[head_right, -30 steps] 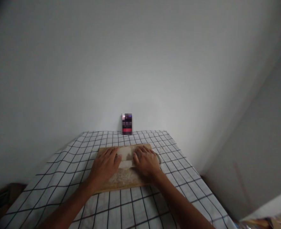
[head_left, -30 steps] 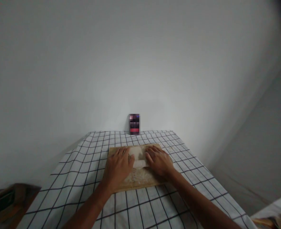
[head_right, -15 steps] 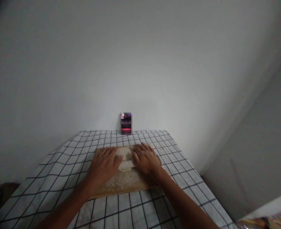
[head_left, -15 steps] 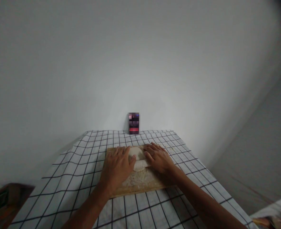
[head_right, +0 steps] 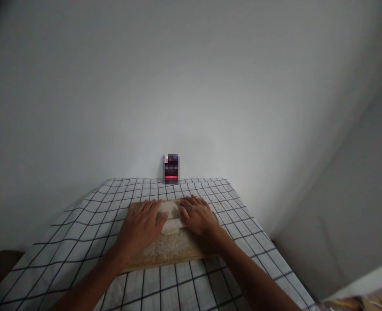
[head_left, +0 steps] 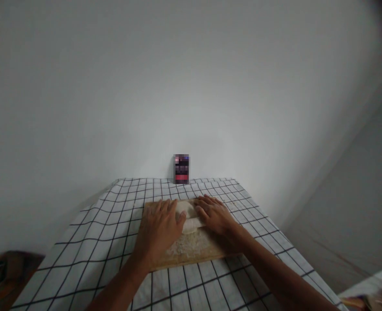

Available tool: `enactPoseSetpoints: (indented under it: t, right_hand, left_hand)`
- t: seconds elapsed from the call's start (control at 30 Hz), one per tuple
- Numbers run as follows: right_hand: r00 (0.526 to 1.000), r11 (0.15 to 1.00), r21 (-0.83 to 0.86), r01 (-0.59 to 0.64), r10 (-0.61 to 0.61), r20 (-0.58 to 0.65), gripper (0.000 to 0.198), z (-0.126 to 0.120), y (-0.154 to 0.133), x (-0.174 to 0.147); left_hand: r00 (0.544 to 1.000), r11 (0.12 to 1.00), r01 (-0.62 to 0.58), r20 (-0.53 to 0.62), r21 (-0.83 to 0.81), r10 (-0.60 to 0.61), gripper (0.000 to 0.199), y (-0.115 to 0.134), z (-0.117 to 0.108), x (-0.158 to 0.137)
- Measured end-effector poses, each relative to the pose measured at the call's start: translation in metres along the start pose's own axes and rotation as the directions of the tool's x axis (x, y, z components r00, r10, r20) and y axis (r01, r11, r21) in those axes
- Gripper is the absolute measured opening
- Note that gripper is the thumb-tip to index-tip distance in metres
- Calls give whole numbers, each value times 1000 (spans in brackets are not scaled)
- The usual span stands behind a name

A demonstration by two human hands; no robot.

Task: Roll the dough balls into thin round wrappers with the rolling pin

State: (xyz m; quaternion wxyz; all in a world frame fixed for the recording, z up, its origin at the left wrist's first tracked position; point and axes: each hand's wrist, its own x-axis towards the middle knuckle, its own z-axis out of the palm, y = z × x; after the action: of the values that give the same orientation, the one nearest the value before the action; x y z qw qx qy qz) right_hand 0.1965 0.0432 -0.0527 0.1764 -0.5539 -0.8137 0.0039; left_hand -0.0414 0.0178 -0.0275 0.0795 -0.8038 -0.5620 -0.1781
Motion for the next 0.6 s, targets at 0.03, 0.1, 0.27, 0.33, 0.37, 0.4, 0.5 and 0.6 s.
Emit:
enactPoseSetpoints:
  t: [0.03, 0.1, 0.27, 0.33, 0.37, 0.4, 0.5, 0.6]
  right_hand:
    - [1000, 1000, 1, -11, 11, 12, 48, -1, 1, 5]
    - [998, 1000, 0, -19, 19, 52, 48, -3, 4, 22]
    - [992, 999, 49, 7, -13, 127, 47, -7, 11, 62]
    - [991, 998, 67, 20, -28, 128, 48, -7, 12, 65]
    - [992, 997, 68, 27, -36, 122, 48, -6, 12, 64]
    - [992, 997, 60, 40, -47, 117, 46, -5, 13, 60]
    - [993, 998, -8, 69, -68, 96, 41, -2, 11, 39]
    - [1000, 998, -57, 10, -8, 29, 45, -2, 6, 11]
  left_hand:
    - [1000, 1000, 16, 22, 1, -16, 49, -1, 0, 5]
    - [995, 999, 51, 83, -3, -51, 52, -3, -2, 18]
    - [977, 992, 126, 179, -27, -119, 49, -5, -6, 38]
    - [975, 990, 139, 178, -36, -130, 47, -4, -6, 37]
    - [977, 990, 139, 170, -39, -131, 47, -3, -5, 34]
    - [979, 990, 134, 157, -39, -126, 47, -2, -5, 30]
    - [991, 996, 81, 107, -22, -78, 49, 4, -6, 17]
    - [997, 999, 36, 75, 2, -36, 52, 11, -11, 4]
